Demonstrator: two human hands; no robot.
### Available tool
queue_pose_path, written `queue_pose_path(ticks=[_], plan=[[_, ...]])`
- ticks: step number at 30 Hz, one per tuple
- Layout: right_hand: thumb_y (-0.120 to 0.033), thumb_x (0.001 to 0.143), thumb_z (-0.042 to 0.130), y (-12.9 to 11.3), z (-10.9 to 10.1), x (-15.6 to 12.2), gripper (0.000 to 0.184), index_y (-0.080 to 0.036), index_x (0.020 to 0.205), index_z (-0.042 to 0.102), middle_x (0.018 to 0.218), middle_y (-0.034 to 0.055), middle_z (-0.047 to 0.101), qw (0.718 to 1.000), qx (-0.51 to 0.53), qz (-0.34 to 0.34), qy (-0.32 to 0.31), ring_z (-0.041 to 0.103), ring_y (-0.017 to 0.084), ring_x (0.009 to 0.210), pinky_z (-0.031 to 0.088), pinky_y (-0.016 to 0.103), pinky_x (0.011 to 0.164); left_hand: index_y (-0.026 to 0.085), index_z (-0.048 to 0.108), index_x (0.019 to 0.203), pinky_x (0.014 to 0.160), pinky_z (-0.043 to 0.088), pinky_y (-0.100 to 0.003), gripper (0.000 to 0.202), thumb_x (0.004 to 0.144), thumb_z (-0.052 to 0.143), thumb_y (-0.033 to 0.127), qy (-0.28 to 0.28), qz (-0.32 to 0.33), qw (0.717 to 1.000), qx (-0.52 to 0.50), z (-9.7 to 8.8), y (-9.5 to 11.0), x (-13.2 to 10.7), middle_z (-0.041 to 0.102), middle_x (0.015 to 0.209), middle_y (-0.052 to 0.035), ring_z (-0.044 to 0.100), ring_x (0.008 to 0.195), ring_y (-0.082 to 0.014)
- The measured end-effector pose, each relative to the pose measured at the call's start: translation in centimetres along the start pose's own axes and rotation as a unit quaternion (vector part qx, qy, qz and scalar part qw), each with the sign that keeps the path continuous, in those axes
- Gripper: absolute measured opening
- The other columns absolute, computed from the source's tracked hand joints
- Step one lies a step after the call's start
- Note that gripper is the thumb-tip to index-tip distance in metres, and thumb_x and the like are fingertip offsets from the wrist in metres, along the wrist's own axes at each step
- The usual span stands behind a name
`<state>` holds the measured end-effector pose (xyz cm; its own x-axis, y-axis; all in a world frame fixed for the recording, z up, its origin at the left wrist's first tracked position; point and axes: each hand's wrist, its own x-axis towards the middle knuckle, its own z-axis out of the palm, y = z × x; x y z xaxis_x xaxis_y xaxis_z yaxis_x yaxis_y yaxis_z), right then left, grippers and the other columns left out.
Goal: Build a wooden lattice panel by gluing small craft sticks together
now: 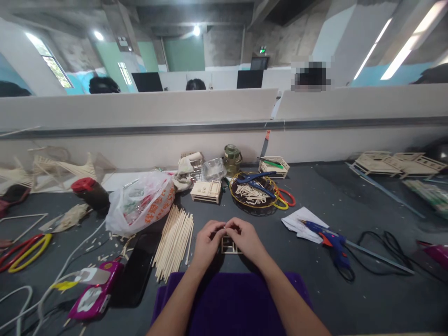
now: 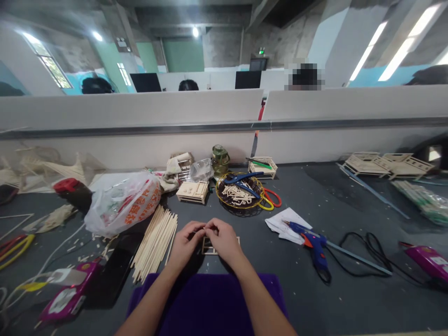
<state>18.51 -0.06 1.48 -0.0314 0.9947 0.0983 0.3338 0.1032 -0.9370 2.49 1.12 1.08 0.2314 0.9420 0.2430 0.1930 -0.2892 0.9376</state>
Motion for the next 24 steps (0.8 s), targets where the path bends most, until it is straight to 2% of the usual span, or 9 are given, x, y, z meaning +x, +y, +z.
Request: queue_pose_path(ticks=[2,5,8,10,11,13,17,20,24], plan=[[-0.03,0.078,0.061,0.3,0.7,0.2,0.012,-0.019,0.078,0.064,0.071,-0.0004,0.064,0.997,0.074,0.026,0.015,0.056,0.014,0.065,0.043,0.026,0.063,0.018,0.073,0.097,0.086,0.048,-0.031,0.021,0.085,0.062,0.033,-0.002,-0.003,0.999,-0.033,0.3,0.3,0.0,0.07,0.095,-0.0067,0.064,0.092,-0.0191],[-0.036,0.075,0.063,0.6,1.6,0.3,0.018,-0.019,0.077,0.062,0.068,-0.0001,0.065,0.993,0.105,0.038,0.027,0.058,0.014,0.061,0.046,0.025,0.06,0.02,0.076,0.096,0.083,0.049,-0.03,0.021,0.083,0.066,0.033,0.005,-0.011,0.998,-0.055,0.4,0.4,-0.1,0.07,0.092,-0.0063,0.064,0.089,-0.0187],[-0.039,0.077,0.061,0.8,0.7,0.4,0.021,-0.019,0.084,0.062,0.066,0.0002,0.067,0.991,0.122,0.046,0.034,0.06,0.015,0.058,0.047,0.026,0.056,0.02,0.077,0.089,0.075,0.05,-0.028,0.018,0.08,0.068,0.033,0.023,-0.023,0.998,-0.046,0.2,0.4,-0.1,0.069,0.081,-0.0048,0.064,0.079,-0.0172],[-0.039,0.083,0.055,0.9,-1.4,0.8,0.024,-0.019,0.093,0.064,0.075,0.0022,0.07,0.995,0.055,0.034,0.073,0.063,0.016,0.065,0.05,0.027,0.061,0.02,0.077,0.086,0.07,0.05,-0.027,0.018,0.08,0.068,0.034,0.044,-0.047,0.997,-0.053,0.1,0.2,-0.1,0.067,0.078,-0.0041,0.063,0.075,-0.0164],[-0.038,0.087,0.051,0.9,-2.8,1.1,0.025,-0.02,0.096,0.065,0.081,0.0032,0.072,0.994,-0.019,0.023,0.106,0.065,0.017,0.071,0.05,0.027,0.066,0.019,0.076,0.087,0.066,0.05,-0.026,0.019,0.08,0.068,0.035,0.06,-0.065,0.994,-0.066,0.1,0.1,-0.1,0.066,0.079,-0.0038,0.063,0.072,-0.0159],[-0.035,0.092,0.042,1.0,-6.1,2.1,0.028,-0.021,0.101,0.065,0.094,0.0042,0.072,0.96,-0.24,0.005,0.146,0.065,0.017,0.083,0.05,0.028,0.076,0.018,0.074,0.089,0.057,0.05,-0.024,0.023,0.08,0.067,0.038,0.093,-0.102,0.985,-0.101,0.0,-0.2,0.1,0.065,0.083,-0.0035,0.063,0.066,-0.0147],[-0.027,0.091,0.045,0.9,-11.3,5.2,0.024,-0.02,0.091,0.068,0.095,0.0073,0.069,0.926,-0.357,0.005,0.122,0.063,0.02,0.094,0.046,0.031,0.081,0.017,0.072,0.091,0.058,0.053,-0.024,0.027,0.076,0.07,0.04,0.136,-0.138,0.971,-0.143,-0.3,-0.3,0.5,0.065,0.086,-0.0035,0.065,0.069,-0.0153],[-0.022,0.089,0.05,0.8,-11.9,7.6,0.021,-0.021,0.083,0.07,0.091,0.0078,0.069,0.904,-0.424,-0.01,0.064,0.062,0.021,0.094,0.044,0.029,0.079,0.017,0.072,0.095,0.06,0.054,-0.024,0.03,0.074,0.072,0.039,0.149,-0.154,0.963,-0.165,-0.4,-0.1,0.8,0.067,0.089,-0.0042,0.066,0.071,-0.0153],[-0.016,0.084,0.055,1.0,-10.3,9.5,0.019,-0.019,0.073,0.071,0.086,0.0107,0.071,0.877,-0.479,-0.02,-0.017,0.064,0.022,0.092,0.044,0.028,0.076,0.016,0.07,0.1,0.062,0.055,-0.025,0.035,0.072,0.074,0.037,0.157,-0.18,0.951,-0.198,-0.5,-0.2,1.0,0.069,0.089,-0.005,0.068,0.074,-0.0163]])
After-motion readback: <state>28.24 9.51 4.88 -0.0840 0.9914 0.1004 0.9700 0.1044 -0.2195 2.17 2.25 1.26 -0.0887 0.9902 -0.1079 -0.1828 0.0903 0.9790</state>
